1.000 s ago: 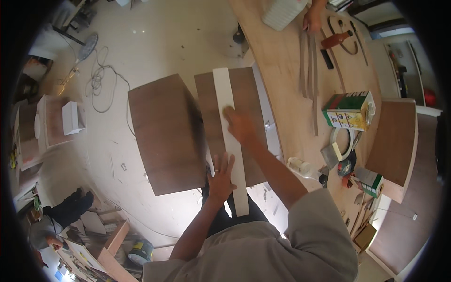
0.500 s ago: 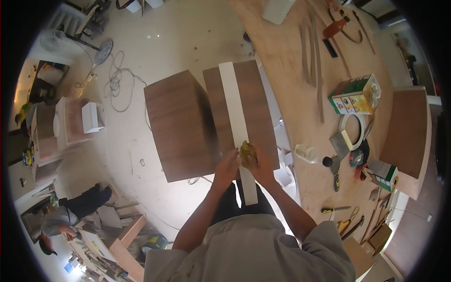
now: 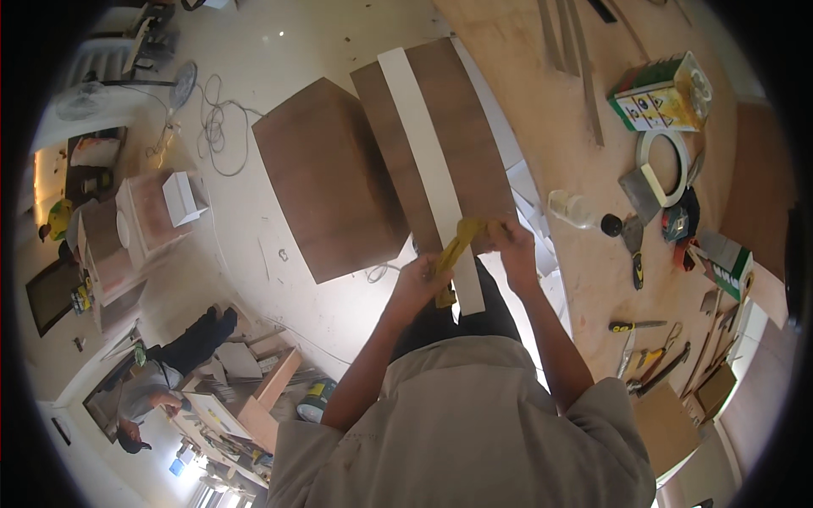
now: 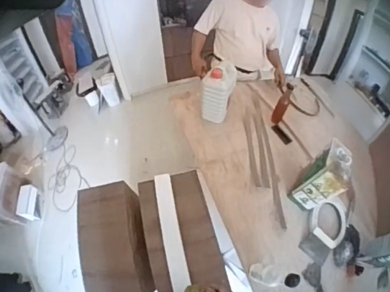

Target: Applying and smoothing a white laminate strip onto a wooden cabinet component.

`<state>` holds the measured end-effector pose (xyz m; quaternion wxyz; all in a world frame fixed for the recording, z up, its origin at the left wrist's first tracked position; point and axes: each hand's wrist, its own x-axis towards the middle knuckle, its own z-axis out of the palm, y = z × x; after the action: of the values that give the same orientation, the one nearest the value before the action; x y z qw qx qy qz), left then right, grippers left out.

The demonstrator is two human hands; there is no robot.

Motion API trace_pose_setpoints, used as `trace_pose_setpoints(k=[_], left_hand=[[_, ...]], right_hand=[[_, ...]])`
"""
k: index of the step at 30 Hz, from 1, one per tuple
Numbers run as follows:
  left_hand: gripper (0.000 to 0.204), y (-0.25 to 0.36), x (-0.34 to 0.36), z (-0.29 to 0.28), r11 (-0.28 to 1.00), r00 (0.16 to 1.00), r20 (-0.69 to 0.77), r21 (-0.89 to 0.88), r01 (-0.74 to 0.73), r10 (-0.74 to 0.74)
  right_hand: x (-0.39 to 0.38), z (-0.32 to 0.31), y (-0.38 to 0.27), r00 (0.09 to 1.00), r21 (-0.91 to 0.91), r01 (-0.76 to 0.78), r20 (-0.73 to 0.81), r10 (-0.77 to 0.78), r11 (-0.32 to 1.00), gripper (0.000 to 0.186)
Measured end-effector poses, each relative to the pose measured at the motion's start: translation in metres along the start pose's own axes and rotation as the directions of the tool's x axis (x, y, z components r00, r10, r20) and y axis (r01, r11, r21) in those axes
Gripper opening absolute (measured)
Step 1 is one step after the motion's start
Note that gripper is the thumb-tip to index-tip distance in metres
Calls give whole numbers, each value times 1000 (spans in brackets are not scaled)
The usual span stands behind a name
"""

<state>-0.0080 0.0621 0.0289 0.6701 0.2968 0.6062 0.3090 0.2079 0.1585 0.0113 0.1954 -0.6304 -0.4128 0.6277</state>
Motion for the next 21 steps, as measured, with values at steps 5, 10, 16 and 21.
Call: trace_pose_setpoints(k=[5, 10, 16, 21], left_hand=[[27, -7, -1, -14, 989, 994, 27, -100, 105, -103], [35, 12, -5, -3, 984, 999, 8, 175, -37, 36], [34, 31, -8, -6, 995, 996, 86, 102, -16, 7], [40, 43, -7, 0, 998, 991, -129, 65, -26, 34]], right_hand=[[8, 4, -50, 994, 719, -80, 105, 6, 691, 26], [19, 13, -65, 972, 686, 4, 170, -165, 728, 23], [20, 21, -68, 862, 773, -103, 383, -332, 626, 28], [10, 32, -69, 956, 764, -193, 288, -58, 616, 31]])
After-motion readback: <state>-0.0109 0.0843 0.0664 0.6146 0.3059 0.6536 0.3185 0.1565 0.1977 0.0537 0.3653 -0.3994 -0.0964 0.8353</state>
